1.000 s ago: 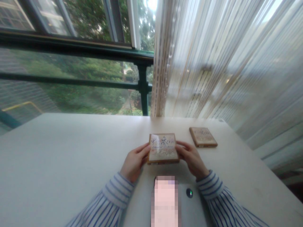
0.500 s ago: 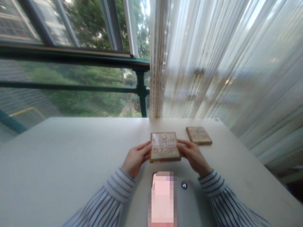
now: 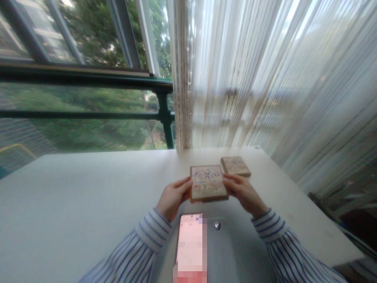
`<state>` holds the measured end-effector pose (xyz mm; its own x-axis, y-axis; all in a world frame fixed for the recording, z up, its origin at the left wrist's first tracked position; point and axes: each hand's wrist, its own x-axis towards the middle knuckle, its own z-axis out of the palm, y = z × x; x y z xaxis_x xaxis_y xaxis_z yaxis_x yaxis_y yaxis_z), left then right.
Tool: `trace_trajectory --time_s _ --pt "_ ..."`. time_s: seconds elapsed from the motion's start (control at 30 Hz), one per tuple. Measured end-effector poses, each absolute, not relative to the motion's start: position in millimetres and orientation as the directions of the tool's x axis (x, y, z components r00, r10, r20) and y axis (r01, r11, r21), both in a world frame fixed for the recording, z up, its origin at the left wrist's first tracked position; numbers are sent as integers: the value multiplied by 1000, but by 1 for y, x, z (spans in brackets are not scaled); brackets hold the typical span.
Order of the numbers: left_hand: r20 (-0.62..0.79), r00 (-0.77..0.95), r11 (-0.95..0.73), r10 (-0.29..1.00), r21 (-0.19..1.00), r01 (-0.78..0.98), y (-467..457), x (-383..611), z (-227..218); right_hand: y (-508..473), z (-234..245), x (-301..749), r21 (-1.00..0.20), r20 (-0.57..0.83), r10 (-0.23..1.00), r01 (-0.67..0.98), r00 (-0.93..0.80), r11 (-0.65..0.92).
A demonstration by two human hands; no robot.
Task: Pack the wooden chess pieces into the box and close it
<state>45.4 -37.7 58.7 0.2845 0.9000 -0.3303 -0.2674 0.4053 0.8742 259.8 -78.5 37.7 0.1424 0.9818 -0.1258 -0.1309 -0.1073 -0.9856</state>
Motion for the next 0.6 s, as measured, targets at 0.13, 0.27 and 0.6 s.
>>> trace_trajectory --time_s 0.13,0.27,0.6 --pt "-335 296 414 895 870 -267 -38 56 59 -84 41 269 -985 -127 980 -134 156 -107" --pt "-349 282 419 894 873 -248 -38 66 55 -89 42 279 -988 -120 979 -117 164 -101" --pt "-332 382 422 862 888 -181 -46 91 53 -101 34 307 -992 -108 982 -82 157 -96"
